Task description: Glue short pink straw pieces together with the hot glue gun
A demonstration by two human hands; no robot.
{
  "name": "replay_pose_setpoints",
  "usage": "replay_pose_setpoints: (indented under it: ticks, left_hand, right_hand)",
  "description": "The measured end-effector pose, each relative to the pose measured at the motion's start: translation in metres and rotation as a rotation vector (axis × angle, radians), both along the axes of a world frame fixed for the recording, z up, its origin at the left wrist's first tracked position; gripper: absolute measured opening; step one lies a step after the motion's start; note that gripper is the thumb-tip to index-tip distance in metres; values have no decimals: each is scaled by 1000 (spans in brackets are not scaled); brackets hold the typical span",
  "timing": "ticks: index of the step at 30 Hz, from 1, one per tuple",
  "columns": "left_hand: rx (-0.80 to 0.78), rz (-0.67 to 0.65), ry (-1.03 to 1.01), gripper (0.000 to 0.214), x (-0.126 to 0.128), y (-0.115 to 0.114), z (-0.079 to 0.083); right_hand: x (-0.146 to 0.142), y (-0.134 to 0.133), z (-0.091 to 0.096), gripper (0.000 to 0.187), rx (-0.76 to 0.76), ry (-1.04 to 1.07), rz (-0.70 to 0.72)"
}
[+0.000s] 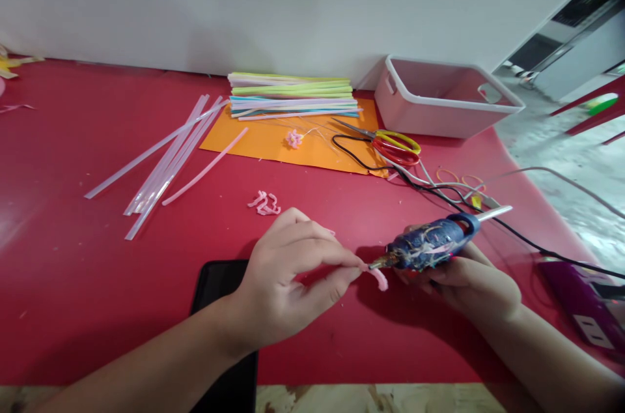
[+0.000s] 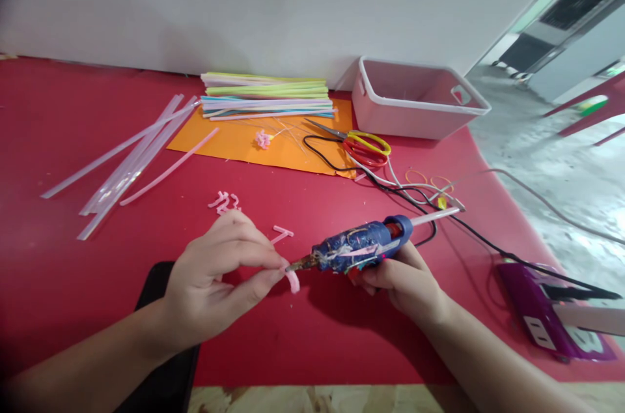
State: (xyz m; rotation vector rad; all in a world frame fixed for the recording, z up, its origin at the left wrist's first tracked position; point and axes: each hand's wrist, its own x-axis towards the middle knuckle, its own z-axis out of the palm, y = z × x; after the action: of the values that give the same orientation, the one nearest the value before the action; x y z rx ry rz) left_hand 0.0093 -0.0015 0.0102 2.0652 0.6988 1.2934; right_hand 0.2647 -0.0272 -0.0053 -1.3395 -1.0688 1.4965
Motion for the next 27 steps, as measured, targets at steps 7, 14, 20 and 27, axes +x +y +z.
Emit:
replay_pose_setpoints:
  ticks: [7, 14, 20, 27]
  left_hand:
    - [31, -26, -45, 8, 0, 0, -2]
    - [25, 1, -65, 5, 2, 1, -1]
    - [18, 18, -69, 5, 0, 0, -3]
    - [92, -2, -73, 9, -1, -1, -2]
  right_hand:
    - [6, 1, -6, 10, -68, 99, 42]
    - [9, 1, -11, 7, -40, 157, 94]
    - [9, -2, -14, 6, -31, 189, 130]
    - [7, -5, -16, 17, -46, 209, 153]
